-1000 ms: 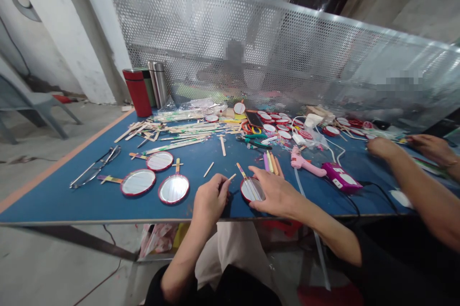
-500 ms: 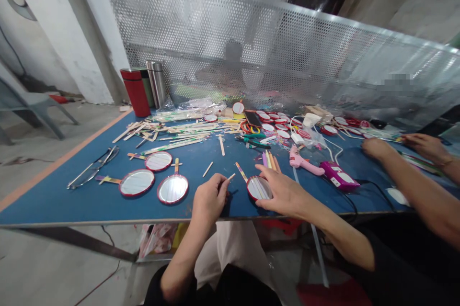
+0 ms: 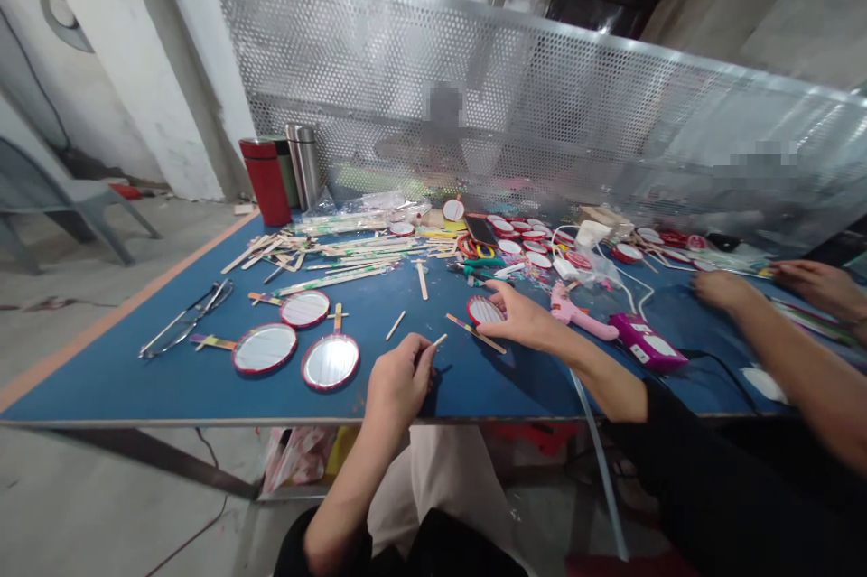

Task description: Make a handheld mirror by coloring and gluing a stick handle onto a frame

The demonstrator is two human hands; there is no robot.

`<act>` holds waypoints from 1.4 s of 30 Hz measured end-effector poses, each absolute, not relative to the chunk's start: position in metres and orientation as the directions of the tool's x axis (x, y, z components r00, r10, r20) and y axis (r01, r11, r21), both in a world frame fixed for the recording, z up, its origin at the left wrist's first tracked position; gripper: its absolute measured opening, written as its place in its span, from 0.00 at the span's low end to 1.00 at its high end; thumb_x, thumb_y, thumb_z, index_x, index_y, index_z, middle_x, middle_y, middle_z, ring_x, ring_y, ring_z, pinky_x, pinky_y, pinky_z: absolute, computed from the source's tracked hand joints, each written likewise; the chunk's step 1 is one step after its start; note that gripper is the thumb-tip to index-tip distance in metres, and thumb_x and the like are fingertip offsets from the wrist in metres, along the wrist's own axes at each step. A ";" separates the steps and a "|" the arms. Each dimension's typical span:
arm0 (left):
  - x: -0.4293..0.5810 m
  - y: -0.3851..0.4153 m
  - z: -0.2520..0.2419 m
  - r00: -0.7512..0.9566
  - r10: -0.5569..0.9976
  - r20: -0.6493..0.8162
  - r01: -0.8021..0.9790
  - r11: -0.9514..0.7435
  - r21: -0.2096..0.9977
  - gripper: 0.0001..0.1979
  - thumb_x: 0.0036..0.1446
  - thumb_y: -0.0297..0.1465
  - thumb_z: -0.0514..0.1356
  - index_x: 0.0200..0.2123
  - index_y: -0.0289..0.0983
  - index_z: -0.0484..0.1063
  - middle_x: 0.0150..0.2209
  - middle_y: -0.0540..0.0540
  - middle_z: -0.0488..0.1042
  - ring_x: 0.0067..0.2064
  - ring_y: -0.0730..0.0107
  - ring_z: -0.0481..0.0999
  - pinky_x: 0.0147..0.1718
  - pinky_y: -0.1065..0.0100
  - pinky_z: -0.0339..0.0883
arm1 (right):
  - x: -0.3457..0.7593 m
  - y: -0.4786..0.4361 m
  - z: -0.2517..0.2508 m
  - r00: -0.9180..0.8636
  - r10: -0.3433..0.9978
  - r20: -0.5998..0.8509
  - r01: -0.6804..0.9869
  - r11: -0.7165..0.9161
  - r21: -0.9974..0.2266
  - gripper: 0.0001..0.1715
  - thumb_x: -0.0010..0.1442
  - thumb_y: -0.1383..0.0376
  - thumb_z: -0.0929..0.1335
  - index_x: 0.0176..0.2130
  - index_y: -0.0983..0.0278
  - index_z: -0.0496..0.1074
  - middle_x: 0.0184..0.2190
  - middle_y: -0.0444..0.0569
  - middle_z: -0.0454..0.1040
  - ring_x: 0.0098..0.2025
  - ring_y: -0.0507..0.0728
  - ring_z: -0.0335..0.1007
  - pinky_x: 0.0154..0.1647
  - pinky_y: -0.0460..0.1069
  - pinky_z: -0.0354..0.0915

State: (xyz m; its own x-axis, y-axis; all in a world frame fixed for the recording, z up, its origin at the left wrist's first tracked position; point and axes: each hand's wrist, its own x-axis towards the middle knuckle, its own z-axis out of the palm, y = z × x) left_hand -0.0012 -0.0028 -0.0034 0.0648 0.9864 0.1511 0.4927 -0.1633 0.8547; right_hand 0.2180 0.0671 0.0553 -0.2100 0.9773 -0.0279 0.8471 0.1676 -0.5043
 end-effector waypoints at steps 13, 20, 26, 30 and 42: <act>-0.003 -0.005 -0.002 0.118 0.976 0.183 0.520 -0.218 0.826 0.10 0.61 0.36 0.50 0.30 0.41 0.66 0.23 0.53 0.75 0.24 0.72 0.75 0.26 0.74 0.63 | 0.208 0.029 0.105 -0.237 0.960 -0.147 0.458 -0.022 -0.889 0.53 0.48 0.55 0.73 0.65 0.63 0.48 0.49 0.54 0.73 0.39 0.58 0.73 0.23 0.45 0.63; -0.003 -0.007 -0.001 0.129 0.969 0.210 0.542 -0.246 0.803 0.10 0.62 0.36 0.51 0.30 0.41 0.68 0.23 0.53 0.75 0.25 0.73 0.74 0.27 0.75 0.62 | 0.206 0.047 0.100 -0.221 0.961 -0.166 0.373 -0.074 -0.925 0.47 0.50 0.57 0.71 0.63 0.68 0.53 0.42 0.54 0.73 0.37 0.55 0.72 0.21 0.44 0.61; -0.008 -0.010 0.000 0.330 0.859 0.391 0.527 -0.511 0.679 0.09 0.63 0.33 0.53 0.33 0.40 0.72 0.30 0.50 0.75 0.32 0.71 0.74 0.31 0.74 0.62 | 0.192 0.031 0.109 -0.270 0.948 -0.170 0.370 -0.061 -0.927 0.47 0.50 0.57 0.71 0.63 0.64 0.53 0.40 0.49 0.74 0.33 0.53 0.70 0.24 0.45 0.60; -0.009 -0.011 0.000 0.483 0.767 0.423 0.437 -0.630 0.642 0.09 0.64 0.32 0.53 0.34 0.40 0.72 0.35 0.49 0.75 0.36 0.72 0.74 0.34 0.74 0.63 | 0.181 0.026 0.119 -0.281 0.946 -0.164 0.402 -0.039 -0.915 0.50 0.48 0.58 0.73 0.64 0.65 0.51 0.41 0.49 0.74 0.32 0.52 0.68 0.28 0.46 0.61; -0.008 -0.013 0.002 0.599 0.679 0.425 0.400 -0.713 0.576 0.08 0.64 0.29 0.54 0.35 0.40 0.73 0.48 0.46 0.75 0.46 0.68 0.75 0.44 0.68 0.68 | 0.184 0.025 0.095 -0.338 0.924 -0.178 0.418 -0.022 -0.908 0.55 0.49 0.61 0.74 0.65 0.69 0.46 0.35 0.47 0.76 0.33 0.53 0.71 0.36 0.48 0.64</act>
